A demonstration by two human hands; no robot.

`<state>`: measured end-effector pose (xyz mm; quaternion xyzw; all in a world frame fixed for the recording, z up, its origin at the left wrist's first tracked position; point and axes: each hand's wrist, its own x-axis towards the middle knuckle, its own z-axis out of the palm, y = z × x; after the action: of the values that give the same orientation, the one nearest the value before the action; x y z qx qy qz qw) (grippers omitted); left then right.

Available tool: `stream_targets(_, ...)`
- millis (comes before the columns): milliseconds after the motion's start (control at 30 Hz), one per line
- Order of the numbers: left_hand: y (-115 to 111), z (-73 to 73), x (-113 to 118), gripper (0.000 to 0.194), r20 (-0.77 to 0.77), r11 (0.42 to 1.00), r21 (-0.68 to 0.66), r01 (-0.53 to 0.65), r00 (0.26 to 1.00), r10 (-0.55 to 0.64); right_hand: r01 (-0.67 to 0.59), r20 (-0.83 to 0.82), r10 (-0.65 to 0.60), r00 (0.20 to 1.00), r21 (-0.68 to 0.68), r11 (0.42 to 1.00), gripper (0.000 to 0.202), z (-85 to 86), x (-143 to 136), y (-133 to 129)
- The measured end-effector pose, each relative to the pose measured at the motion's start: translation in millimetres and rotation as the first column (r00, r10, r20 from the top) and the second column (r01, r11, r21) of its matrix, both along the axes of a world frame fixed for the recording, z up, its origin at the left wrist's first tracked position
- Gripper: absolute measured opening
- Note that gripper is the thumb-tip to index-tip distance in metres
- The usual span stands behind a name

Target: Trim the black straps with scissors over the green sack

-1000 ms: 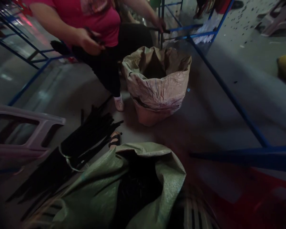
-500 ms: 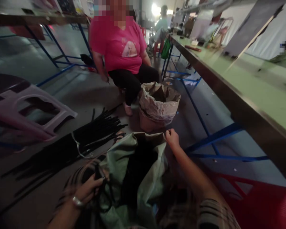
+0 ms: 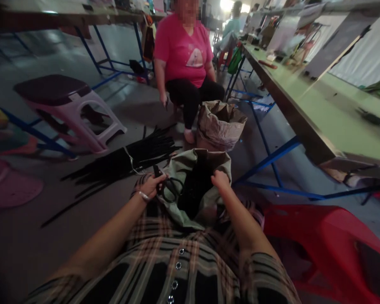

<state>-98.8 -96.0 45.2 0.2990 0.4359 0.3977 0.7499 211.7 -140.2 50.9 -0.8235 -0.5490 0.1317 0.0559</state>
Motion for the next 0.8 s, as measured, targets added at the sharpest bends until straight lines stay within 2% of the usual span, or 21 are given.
stream_targets(67, -6.3, 13.9, 4.6, 0.046, 0.021, 1.000, 0.015, -0.011, 1.000, 0.010, 0.088, 0.027, -0.089, 0.996, 0.028, 0.996, 0.027, 9.2, 4.3, -20.4)
stream_targets(133, -15.1, 26.1, 14.7, 0.045, 0.029, 1.000, 0.022, 0.005, 1.000, -0.006, 0.065, -0.018, -0.063, 0.998, 0.147, 0.987, 0.028, 23.3, -9.8, -41.7)
stream_targets(200, -25.6, 36.1, 28.9, 0.045, 0.016, 0.999, 0.033, 0.034, 0.999, -0.035, -0.066, -0.106, 0.112, 0.988, 0.366, 0.928, 0.028, 36.7, -41.5, -62.4)
stream_targets(267, -36.5, 43.4, 43.4, 0.044, -0.001, 0.996, 0.054, 0.070, 0.998, -0.070, -0.195, -0.161, 0.295, 0.942, 0.451, 0.871, 0.027, 45.4, -79.8, -79.4)
stream_targets(300, -41.8, 45.7, 49.6, 0.042, -0.006, 0.994, 0.073, 0.079, 0.997, -0.078, -0.236, -0.170, 0.343, 0.924, 0.453, 0.860, 0.026, 47.2, -97.0, -85.9)
stream_targets(367, -51.7, 47.3, 58.7, 0.039, -0.031, 0.990, 0.118, 0.083, 0.996, -0.080, -0.220, -0.208, 0.327, 0.922, 0.413, 0.884, 0.027, 45.3, -122.0, -94.3)
stream_targets(433, -60.2, 45.3, 62.8, 0.036, -0.068, 0.988, 0.133, 0.082, 0.995, -0.073, -0.165, -0.315, 0.278, 0.908, 0.340, 0.926, 0.027, 36.8, -133.2, -98.1)
stream_targets(500, -66.8, 41.4, 62.8, 0.033, -0.094, 0.992, 0.092, 0.091, 0.992, -0.082, -0.114, -0.449, 0.241, 0.860, 0.291, 0.950, 0.026, 23.6, -135.4, -99.7)
stream_targets(600, -70.0, 36.8, 56.7, 0.029, -0.054, 0.986, 0.005, 0.166, 0.985, -0.166, 0.053, -0.669, 0.168, 0.724, 0.296, 0.954, 0.023, 2.3, -132.2, -102.9)
stream_targets(700, -63.8, 35.4, 44.8, 0.020, 0.046, 0.965, -0.083, 0.248, 0.968, -0.245, 0.290, -0.882, 0.030, 0.470, 0.186, 0.939, 0.030, -12.3, -124.6, -108.3)
stream_targets(767, -57.2, 34.2, 36.1, 0.017, 0.085, 0.957, -0.126, 0.260, 0.964, -0.251, 0.349, -0.942, -0.015, 0.334, 0.108, 0.931, 0.038, -17.9, -117.3, -112.2)
stream_targets(800, -54.2, 32.9, 32.2, 0.017, 0.088, 0.957, -0.128, 0.262, 0.964, -0.252, 0.346, -0.954, -0.011, 0.299, 0.098, 0.933, 0.042, -20.4, -113.7, -114.1)
